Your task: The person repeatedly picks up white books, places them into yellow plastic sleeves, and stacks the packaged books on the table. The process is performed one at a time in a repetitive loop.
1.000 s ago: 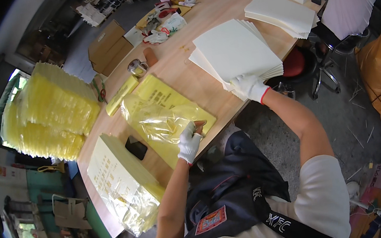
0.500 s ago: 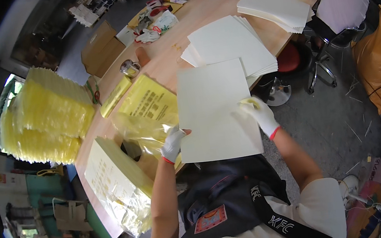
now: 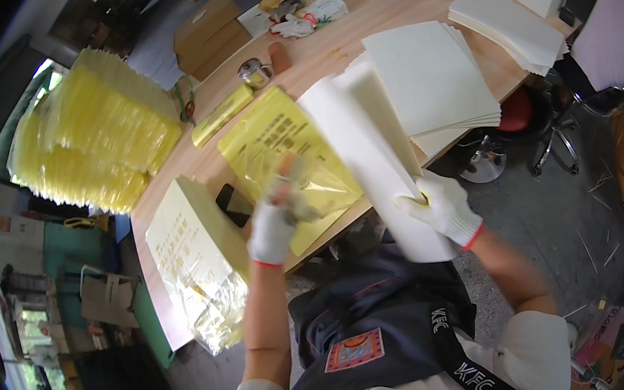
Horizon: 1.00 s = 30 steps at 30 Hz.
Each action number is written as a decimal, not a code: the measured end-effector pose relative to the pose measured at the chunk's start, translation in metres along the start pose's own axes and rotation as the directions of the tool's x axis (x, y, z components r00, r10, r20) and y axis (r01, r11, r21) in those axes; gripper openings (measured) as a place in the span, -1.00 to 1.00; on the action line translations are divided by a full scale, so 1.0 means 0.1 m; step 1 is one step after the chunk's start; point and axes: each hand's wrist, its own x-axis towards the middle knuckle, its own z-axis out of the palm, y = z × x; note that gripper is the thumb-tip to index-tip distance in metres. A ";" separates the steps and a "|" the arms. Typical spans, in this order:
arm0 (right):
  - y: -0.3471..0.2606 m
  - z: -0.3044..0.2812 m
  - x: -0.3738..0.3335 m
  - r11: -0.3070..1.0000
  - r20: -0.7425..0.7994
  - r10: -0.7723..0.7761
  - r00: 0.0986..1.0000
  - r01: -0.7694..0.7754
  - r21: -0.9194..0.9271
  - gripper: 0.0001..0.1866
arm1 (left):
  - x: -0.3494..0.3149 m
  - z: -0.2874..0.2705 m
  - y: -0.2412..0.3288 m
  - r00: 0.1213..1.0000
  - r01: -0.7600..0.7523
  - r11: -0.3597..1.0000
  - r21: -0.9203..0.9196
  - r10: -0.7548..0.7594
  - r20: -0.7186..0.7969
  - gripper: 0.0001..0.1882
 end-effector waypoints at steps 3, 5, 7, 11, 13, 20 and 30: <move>-0.25 -0.28 0.06 0.879 0.125 -0.382 0.916 0.402 -0.257 -0.79 | -0.01 -0.47 0.57 0.992 -0.019 0.906 -0.423 0.072 0.108 -0.32; -0.32 -0.20 0.16 0.789 0.269 -0.438 0.858 0.510 -0.343 -0.80 | -0.15 -0.53 0.82 0.971 -0.064 0.964 -0.260 0.120 0.208 -0.27; -0.38 0.13 0.29 0.790 0.384 -0.270 0.883 0.431 -0.435 -0.77 | -0.32 -0.27 0.77 0.936 -0.170 0.974 0.148 0.113 0.333 -0.26; -0.39 0.32 0.62 0.884 0.565 -0.226 0.793 0.411 -0.223 -0.64 | -0.80 0.44 0.43 0.911 0.101 0.853 0.512 -0.287 0.297 -0.24; -0.31 0.30 0.69 0.976 0.684 -0.038 0.729 -0.120 0.182 -0.63 | -1.10 0.38 -0.28 0.996 0.026 0.942 0.335 0.004 -0.090 -0.40; -0.16 1.18 0.68 0.986 0.492 -0.169 0.854 0.142 0.091 -0.66 | -0.62 0.47 -0.45 0.885 -0.368 0.663 0.652 0.465 0.027 -0.52; -0.44 1.20 -0.23 0.960 0.344 -0.222 0.912 0.267 -0.089 -0.63 | -0.53 0.29 -0.79 0.948 -0.204 0.677 0.707 0.316 -0.029 -0.87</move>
